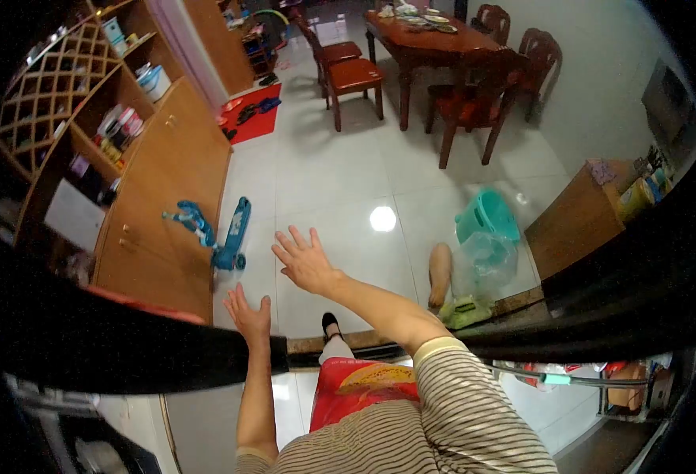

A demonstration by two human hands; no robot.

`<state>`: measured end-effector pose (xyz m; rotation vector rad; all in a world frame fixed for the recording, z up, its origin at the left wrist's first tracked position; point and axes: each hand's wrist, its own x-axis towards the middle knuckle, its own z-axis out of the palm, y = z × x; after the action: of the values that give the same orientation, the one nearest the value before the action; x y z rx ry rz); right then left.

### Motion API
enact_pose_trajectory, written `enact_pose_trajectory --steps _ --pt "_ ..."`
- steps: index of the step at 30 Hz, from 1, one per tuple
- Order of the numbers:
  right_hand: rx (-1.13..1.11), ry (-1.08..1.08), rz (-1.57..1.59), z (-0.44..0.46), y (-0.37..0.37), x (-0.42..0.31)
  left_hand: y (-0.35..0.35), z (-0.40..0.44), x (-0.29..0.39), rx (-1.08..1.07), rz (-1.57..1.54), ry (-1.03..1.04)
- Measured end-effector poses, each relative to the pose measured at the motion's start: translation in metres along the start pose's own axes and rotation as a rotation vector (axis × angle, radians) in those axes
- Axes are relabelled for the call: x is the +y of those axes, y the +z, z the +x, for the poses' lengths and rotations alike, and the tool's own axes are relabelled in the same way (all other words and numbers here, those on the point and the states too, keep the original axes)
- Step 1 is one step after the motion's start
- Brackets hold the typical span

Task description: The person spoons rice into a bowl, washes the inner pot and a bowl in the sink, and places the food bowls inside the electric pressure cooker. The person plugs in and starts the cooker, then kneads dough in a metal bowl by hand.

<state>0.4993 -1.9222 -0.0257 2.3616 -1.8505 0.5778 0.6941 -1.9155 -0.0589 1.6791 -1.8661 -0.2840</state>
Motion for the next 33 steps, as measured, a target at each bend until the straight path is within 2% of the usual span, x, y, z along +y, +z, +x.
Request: enact_pose_trajectory --steps 8,9,13,18,24,27,33 --pt "0.014 0.220 -0.097 0.166 0.035 0.158 0.116 0.231 0.053 -0.092 -0.101 0.154" --pt "0.018 0.248 -0.096 0.181 0.031 0.184 0.128 0.255 0.073 -0.141 -0.075 0.139" --pt "0.041 0.361 -0.150 0.220 0.026 0.269 0.198 0.348 0.122 -0.218 -0.130 0.299" --pt "0.048 0.533 -0.241 0.248 0.028 0.399 0.287 0.426 0.222 -0.346 -0.211 0.399" --pt "0.149 0.612 -0.254 0.302 0.025 0.555 0.393 0.513 0.320 -0.452 -0.196 0.434" --pt "0.180 0.634 -0.277 0.336 0.015 0.633 0.439 0.560 0.368 -0.446 -0.223 0.519" --pt "0.162 0.660 -0.265 0.389 0.028 0.749 0.523 0.646 0.446 -0.484 -0.284 0.521"
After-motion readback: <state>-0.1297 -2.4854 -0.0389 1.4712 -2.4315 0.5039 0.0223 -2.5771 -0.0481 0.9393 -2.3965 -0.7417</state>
